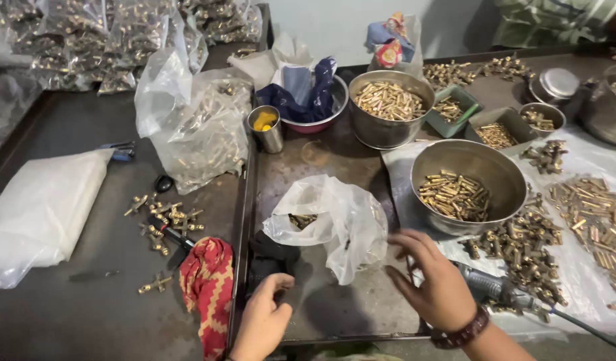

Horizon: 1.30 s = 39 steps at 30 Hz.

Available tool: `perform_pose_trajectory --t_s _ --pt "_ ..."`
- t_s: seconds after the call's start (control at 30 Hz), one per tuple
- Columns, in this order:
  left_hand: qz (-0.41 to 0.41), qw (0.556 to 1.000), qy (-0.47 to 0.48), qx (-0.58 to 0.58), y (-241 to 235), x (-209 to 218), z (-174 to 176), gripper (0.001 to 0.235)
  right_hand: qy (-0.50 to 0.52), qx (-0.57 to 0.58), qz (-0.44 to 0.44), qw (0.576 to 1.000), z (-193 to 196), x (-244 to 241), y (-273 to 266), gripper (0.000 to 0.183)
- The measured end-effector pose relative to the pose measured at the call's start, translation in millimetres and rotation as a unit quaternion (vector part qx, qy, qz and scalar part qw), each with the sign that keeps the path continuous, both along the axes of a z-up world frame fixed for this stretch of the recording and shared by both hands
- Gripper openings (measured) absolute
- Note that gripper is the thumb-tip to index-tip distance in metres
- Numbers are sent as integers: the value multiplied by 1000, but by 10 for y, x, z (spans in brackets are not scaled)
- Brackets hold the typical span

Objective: Polishing small brass-colored metal fittings using a handheld rotary tool on a workbench.

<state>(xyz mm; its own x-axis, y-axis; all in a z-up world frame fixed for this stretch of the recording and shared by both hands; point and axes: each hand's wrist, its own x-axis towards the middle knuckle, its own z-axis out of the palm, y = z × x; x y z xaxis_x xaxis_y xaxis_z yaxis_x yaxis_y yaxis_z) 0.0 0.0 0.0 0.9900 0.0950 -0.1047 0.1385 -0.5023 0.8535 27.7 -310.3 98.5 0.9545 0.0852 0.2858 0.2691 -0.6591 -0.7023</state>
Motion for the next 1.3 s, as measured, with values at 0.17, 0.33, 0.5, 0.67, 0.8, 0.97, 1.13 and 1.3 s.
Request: perform_pose_trajectory --t_s 0.17,0.33,0.5,0.67,0.8,0.97,1.13,1.3 --pt "-20 997 -35 -67 -217 300 -144 43 -86 -83 172 978 372 360 538 66" --pt "-46 994 -5 -97 -384 745 -328 43 -76 -208 226 949 -324 579 421 64" --pt "-50 908 -336 244 -483 1457 -1240 32 138 -36 42 989 -1152 645 -277 29" --pt "71 993 15 -98 -493 2357 -1044 29 160 109 94 976 -1029 578 -440 31" --pt "107 983 -4 -150 -682 2657 -507 28 135 111 232 957 -735 640 -476 34" --pt "-69 997 -23 -34 -993 1663 154 44 148 111 73 980 -579 814 -915 36" --pt "-115 985 -105 74 -1349 920 506 106 99 -92 -40 990 -776 1121 -1480 61" --pt "-85 970 121 194 -1387 830 532 89 118 -387 64 912 -999 1352 -1355 41"
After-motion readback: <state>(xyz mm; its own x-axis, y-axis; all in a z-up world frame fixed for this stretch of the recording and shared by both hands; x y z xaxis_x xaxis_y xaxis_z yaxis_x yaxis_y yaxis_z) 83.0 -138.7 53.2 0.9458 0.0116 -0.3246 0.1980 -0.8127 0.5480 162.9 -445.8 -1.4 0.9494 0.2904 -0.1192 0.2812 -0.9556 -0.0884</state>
